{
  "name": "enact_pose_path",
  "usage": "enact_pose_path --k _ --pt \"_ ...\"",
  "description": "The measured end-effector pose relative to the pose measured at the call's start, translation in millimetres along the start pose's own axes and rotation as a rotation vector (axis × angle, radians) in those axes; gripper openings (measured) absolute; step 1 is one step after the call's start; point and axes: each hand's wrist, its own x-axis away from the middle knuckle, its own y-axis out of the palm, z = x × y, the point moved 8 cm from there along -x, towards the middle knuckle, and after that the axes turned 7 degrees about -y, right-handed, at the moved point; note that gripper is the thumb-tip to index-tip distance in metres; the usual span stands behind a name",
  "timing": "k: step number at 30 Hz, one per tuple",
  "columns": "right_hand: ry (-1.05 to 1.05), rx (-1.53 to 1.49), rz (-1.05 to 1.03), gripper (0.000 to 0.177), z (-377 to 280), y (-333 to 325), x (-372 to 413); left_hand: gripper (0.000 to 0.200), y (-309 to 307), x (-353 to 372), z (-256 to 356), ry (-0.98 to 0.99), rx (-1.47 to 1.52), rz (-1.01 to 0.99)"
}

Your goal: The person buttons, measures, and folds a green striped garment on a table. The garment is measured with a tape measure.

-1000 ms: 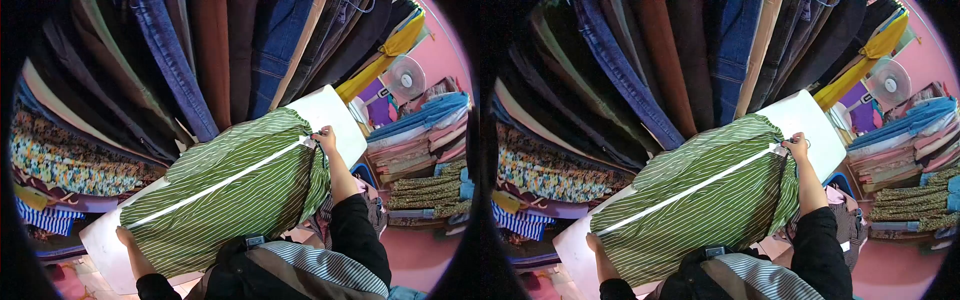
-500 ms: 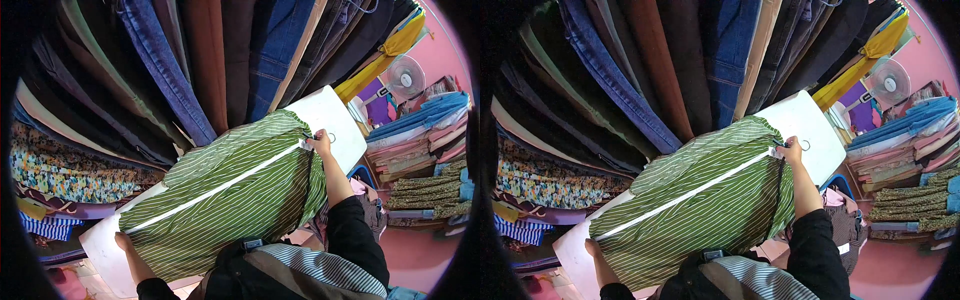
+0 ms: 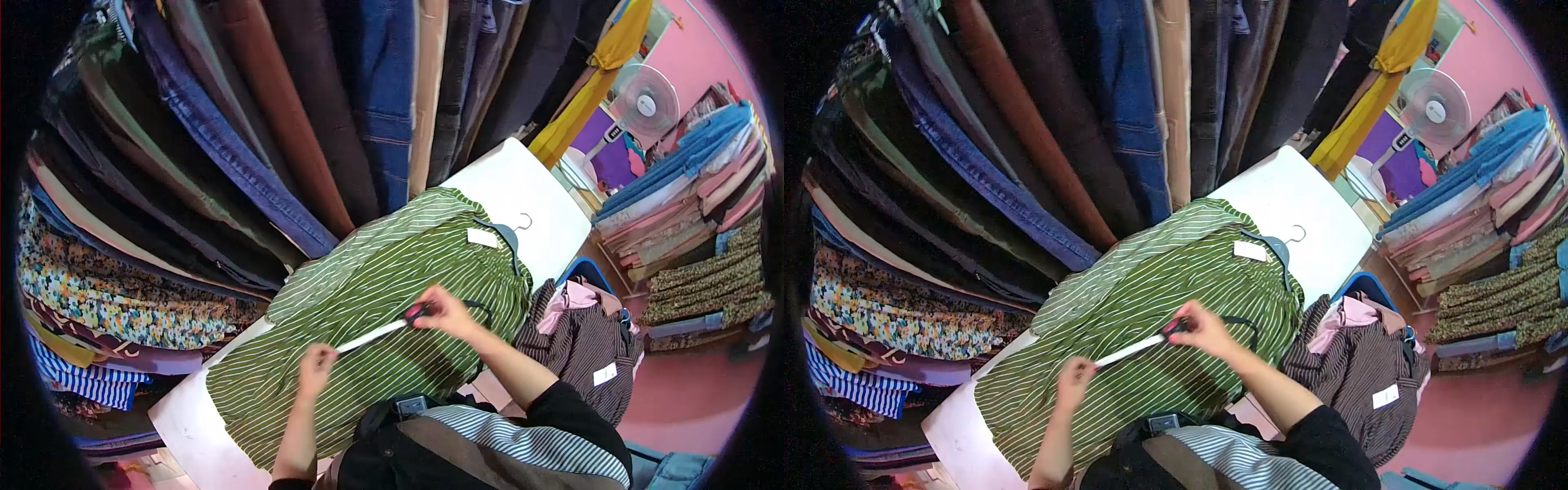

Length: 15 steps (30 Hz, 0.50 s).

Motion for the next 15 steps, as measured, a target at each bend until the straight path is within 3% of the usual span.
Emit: enact_pose_path --k 2,5,7,9,10,11,12,13,15 --pt "0.022 0.021 -0.076 0.046 -18.6 17.8 10.9 0.027 39.2 -14.7 46.3 0.161 -0.150 -0.155" --pt "-0.011 0.054 0.026 0.046 -52.8 -36.2 15.5 0.045 42.4 -41.2 84.1 0.386 -0.495 0.087" --pt "-0.140 0.187 0.163 0.045 -105.9 -112.9 23.6 0.063 17.8 -68.2 57.8 0.358 -0.655 0.358" --pt "-0.107 0.439 0.380 0.030 -149.6 -220.6 37.2 0.070 -15.5 -76.9 40.6 0.256 -0.832 0.656" --pt "-0.108 0.606 0.535 0.027 -206.1 -252.5 52.3 0.068 -25.7 -83.9 31.6 0.153 -0.816 0.586" --pt "-0.270 0.723 0.690 0.024 -240.8 -300.5 65.1 0.065 -35.1 -87.3 24.4 0.048 -0.797 0.517" --pt "-0.484 1.003 0.912 0.020 -299.0 -311.3 87.4 0.063 -39.9 -89.4 15.2 -0.059 -0.776 0.446" --pt "-0.539 1.191 1.093 0.022 -334.6 -328.3 106.3 0.060 -39.6 -90.2 11.5 -0.082 -0.798 0.422" --pt "-0.846 1.525 1.370 0.028 -376.7 -318.2 132.7 0.054 -38.4 -88.9 0.0 -0.126 -0.845 0.370"
